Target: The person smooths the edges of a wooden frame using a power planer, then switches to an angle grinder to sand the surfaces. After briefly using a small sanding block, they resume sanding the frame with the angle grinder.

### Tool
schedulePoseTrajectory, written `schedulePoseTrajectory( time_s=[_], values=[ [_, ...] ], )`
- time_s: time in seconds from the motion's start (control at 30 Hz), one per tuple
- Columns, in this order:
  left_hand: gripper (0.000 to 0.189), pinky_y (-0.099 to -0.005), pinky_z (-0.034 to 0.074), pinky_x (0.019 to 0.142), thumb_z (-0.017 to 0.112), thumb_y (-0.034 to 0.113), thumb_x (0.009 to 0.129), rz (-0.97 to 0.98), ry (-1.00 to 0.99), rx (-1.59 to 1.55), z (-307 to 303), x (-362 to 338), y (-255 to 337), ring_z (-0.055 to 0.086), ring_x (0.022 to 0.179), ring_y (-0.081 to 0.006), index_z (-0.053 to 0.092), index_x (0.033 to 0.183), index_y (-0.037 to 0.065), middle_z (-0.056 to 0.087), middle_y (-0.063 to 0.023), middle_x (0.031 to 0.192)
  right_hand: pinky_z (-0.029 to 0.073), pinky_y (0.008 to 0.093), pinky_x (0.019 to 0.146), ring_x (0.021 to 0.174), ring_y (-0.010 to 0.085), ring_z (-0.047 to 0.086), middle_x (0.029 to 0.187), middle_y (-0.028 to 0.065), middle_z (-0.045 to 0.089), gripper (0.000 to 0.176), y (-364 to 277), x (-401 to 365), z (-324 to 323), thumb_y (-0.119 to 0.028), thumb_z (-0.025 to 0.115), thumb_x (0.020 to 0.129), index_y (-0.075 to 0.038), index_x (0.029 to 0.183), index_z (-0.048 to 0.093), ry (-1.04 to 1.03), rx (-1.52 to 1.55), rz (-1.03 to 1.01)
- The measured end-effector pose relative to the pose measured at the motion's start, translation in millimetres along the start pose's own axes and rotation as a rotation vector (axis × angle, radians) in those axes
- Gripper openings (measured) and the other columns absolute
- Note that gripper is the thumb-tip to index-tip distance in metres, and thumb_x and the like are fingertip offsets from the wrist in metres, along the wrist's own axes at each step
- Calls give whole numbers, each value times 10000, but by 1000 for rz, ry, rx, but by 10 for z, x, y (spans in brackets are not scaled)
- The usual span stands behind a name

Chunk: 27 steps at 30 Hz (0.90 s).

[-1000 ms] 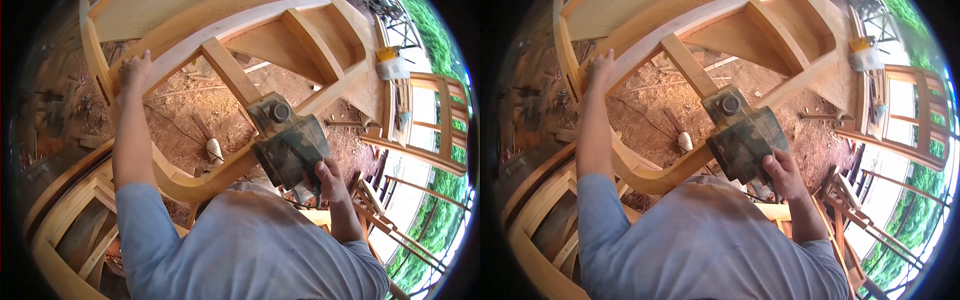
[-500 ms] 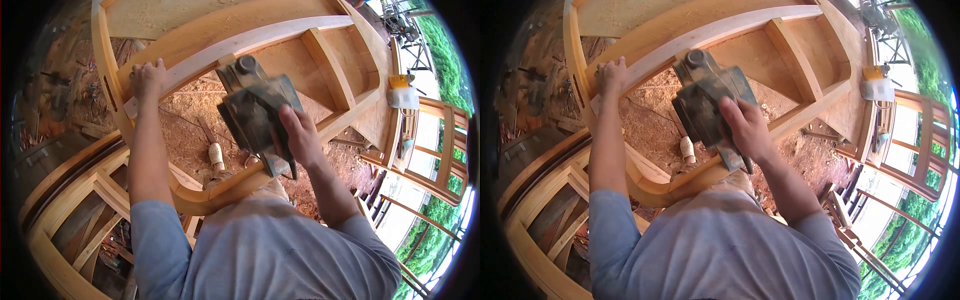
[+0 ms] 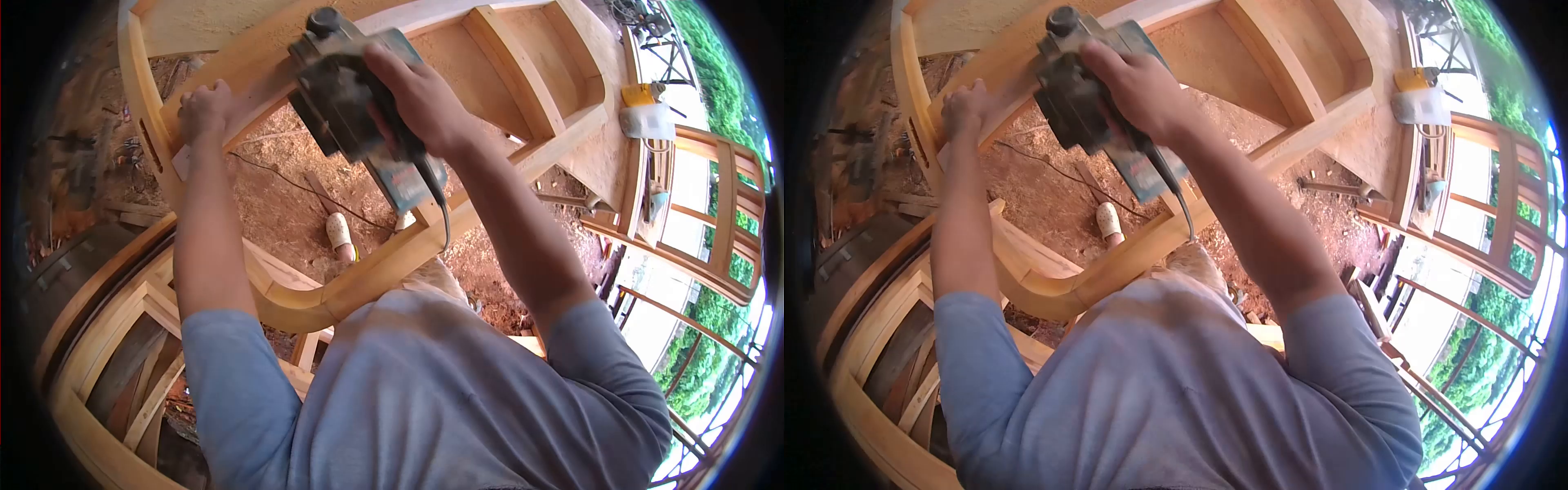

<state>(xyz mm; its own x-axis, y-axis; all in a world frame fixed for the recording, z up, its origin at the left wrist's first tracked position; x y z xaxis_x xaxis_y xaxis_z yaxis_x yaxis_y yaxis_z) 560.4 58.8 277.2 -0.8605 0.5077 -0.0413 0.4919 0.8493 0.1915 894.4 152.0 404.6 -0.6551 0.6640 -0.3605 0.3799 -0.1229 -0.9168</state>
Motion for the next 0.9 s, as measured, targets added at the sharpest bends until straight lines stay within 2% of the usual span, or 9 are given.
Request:
schedulePoseTrajectory(
  time_s=[0.17,0.23,0.3,0.47,0.6,0.67,0.73,0.87,0.9],
  values=[
    [563,-490,467,1005,408,441,908,-51,-87,-80,-129,-118,57,592,1187,-395,661,1226,51,628,-215,1273,414,249,526,536,114,529,645,36,595,608,473,-1189,-249,-566,407,1022,-9,898,618,-32,28,148],
    [551,-491,474,993,414,441,904,-102,-96,-90,-166,-188,77,611,1163,-391,662,1212,58,649,-215,1242,402,252,528,585,80,512,695,7,568,510,692,-1675,-338,-501,489,1018,-1,1012,589,-60,179,182],
    [545,-491,475,992,414,435,903,-99,-105,-84,-174,-232,89,608,1169,-393,664,1208,59,648,-210,1246,394,245,531,584,83,499,705,14,564,584,900,-2102,-418,-538,514,992,30,1118,577,-71,221,113],
    [517,-490,473,999,417,408,899,-108,-132,-53,-235,-293,132,602,1183,-393,676,1187,66,644,-206,1258,392,234,527,594,85,508,743,26,573,746,1086,-2633,-557,-586,557,948,83,1278,535,-85,263,150],
    [502,-487,478,996,419,391,897,-134,-140,-50,-271,-312,173,607,1175,-393,683,1174,66,648,-210,1246,393,237,521,593,84,510,722,22,569,697,953,-2280,-428,-570,562,953,78,1209,554,-53,287,133],
    [499,-486,482,991,421,389,896,-134,-146,-52,-247,-297,159,612,1168,-394,685,1169,65,652,-212,1237,397,241,517,588,81,512,715,22,569,595,825,-1891,-354,-532,536,981,49,1101,570,-65,244,86],
    [497,-481,490,982,424,384,893,-122,-146,-49,-247,-300,167,620,1153,-396,686,1165,62,661,-211,1220,399,247,510,569,78,508,701,12,565,506,566,-1489,-246,-489,507,1008,12,983,573,-9,211,144],
    [490,-487,494,971,428,379,890,-144,-155,-60,-268,-304,179,624,1146,-394,688,1159,62,665,-203,1218,421,262,504,505,93,532,576,18,568,557,233,-617,-80,-516,498,1003,-3,826,618,23,58,91],
    [489,-484,495,968,435,379,882,-146,-159,-74,-222,-272,146,628,1141,-391,694,1154,66,668,-202,1212,423,260,487,487,99,534,564,23,559,560,158,-411,-39,-525,472,1011,-5,867,621,16,14,84]
  ],
)
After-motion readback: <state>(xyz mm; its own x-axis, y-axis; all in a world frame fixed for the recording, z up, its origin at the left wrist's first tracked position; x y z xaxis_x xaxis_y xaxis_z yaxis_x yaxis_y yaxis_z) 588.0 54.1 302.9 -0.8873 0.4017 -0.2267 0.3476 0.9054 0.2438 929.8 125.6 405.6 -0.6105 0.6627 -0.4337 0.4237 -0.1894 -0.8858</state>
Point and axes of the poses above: each hand's wrist, its own x-axis towards the middle knuckle, its own z-axis out of the palm, y = z × x, the point moved 5 cm from there along x, towards the middle knuckle
